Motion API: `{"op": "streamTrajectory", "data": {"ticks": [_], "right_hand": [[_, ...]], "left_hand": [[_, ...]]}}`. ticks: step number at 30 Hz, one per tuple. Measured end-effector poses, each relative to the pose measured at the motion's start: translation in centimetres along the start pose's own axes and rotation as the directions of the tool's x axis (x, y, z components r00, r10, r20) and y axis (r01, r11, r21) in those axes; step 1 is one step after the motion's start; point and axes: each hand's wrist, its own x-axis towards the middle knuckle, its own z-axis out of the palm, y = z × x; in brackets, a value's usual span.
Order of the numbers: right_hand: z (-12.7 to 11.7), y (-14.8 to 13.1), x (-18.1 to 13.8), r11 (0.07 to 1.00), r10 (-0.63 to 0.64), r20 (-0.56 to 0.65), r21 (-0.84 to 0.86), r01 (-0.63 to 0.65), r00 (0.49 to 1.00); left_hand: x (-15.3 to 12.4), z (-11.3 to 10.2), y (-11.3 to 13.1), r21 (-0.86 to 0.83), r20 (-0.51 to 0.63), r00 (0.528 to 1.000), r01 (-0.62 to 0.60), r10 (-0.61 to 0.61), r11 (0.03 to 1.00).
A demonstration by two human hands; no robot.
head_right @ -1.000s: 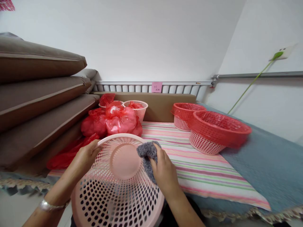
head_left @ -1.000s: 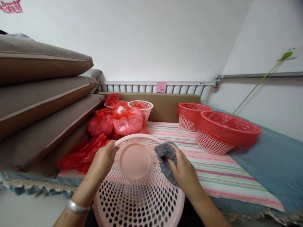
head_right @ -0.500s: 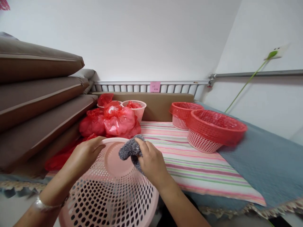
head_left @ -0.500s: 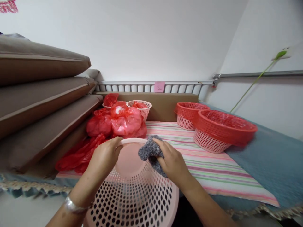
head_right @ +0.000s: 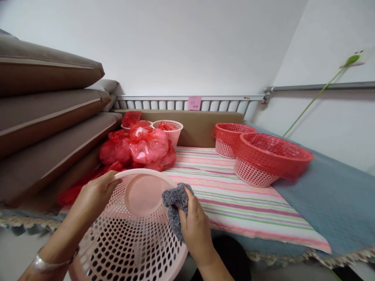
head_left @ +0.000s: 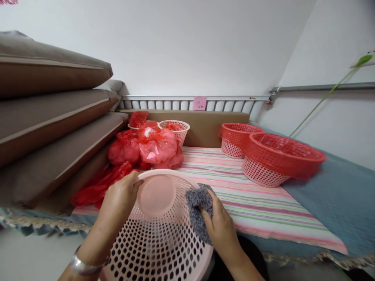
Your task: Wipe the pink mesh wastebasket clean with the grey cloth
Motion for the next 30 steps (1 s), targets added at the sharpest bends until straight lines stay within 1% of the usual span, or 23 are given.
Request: {"op": "streamTrajectory", "data": {"ticks": [3, 6, 8, 9, 11, 13, 14, 16, 18, 19, 21, 23, 25, 27, 28, 30], "right_hand": [[-0.8, 0.6, -0.2, 0.999, -0.055, -0.019, -0.002, 0.055, 0.998], [-2.8, 0.5, 1.9, 0.988, -0.155, -0.059, 0.005, 0.156, 0.986], [-4.1, -0.1, 3.6, 0.975, -0.223, -0.061, 0.005, 0.223, 0.973], [-4.4, -0.6, 4.3, 0.964, -0.267, -0.042, 0.004, 0.268, 0.963], [-4.5, -1.8, 5.2, 0.927, -0.374, 0.043, 0.004, 0.374, 0.926], [-3.7, -3.2, 5.5, 0.887, -0.459, 0.135, 0.003, 0.463, 0.878], [-3.2, -3.7, 5.5, 0.879, -0.470, 0.165, -0.001, 0.477, 0.867], [-1.9, -4.3, 5.4, 0.891, -0.443, 0.193, -0.011, 0.454, 0.875], [-0.6, -3.8, 5.3, 0.917, -0.386, 0.202, -0.023, 0.398, 0.900], [0.1, -3.2, 5.2, 0.928, -0.359, 0.207, -0.027, 0.372, 0.910], [1.6, -1.4, 4.7, 0.948, -0.306, 0.195, -0.029, 0.317, 0.932], [3.1, 0.7, 3.8, 0.968, -0.244, 0.152, -0.020, 0.249, 0.958], [4.3, 2.4, 2.8, 0.980, -0.195, 0.107, -0.009, 0.197, 0.975], [4.4, 3.1, 2.1, 0.984, -0.177, 0.073, -0.005, 0.178, 0.982], [3.9, 3.0, 2.1, 0.984, -0.178, 0.059, -0.006, 0.178, 0.982], [1.9, 2.0, 2.9, 0.982, -0.190, 0.039, -0.003, 0.190, 0.981]], "left_hand": [[-1.0, -0.3, -0.5, -0.099, -0.036, 0.999, -0.013, 0.009, 0.995], [-1.4, -0.7, -0.3, -0.218, -0.063, 0.998, -0.035, 0.022, 0.975], [-1.4, -0.7, 0.6, -0.287, -0.069, 0.996, -0.080, 0.062, 0.955], [-1.3, -0.5, 1.3, -0.309, -0.059, 0.993, -0.113, 0.100, 0.944], [-1.1, 0.1, 2.9, -0.328, 0.015, 0.972, -0.217, 0.235, 0.920], [-0.6, 0.9, 4.5, -0.280, 0.109, 0.922, -0.330, 0.371, 0.902], [-0.4, 1.3, 5.0, -0.236, 0.144, 0.901, -0.369, 0.408, 0.899], [0.3, 2.1, 5.4, -0.162, 0.181, 0.886, -0.401, 0.426, 0.902], [1.0, 3.1, 4.9, -0.147, 0.191, 0.897, -0.376, 0.400, 0.915], [1.3, 3.6, 4.3, -0.157, 0.193, 0.902, -0.360, 0.386, 0.920], [1.7, 4.8, 2.8, -0.145, 0.177, 0.932, -0.292, 0.315, 0.945], [1.8, 5.8, 1.4, -0.132, 0.156, 0.953, -0.239, 0.258, 0.962], [1.6, 6.5, 0.4, -0.161, 0.126, 0.963, -0.215, 0.236, 0.963], [1.2, 6.5, 0.0, -0.224, 0.082, 0.971, -0.201, 0.224, 0.954], [0.9, 6.2, 0.0, -0.264, 0.059, 0.974, -0.195, 0.217, 0.945], [0.4, 5.0, 0.1, -0.349, 0.036, 0.981, -0.167, 0.191, 0.922]]}}
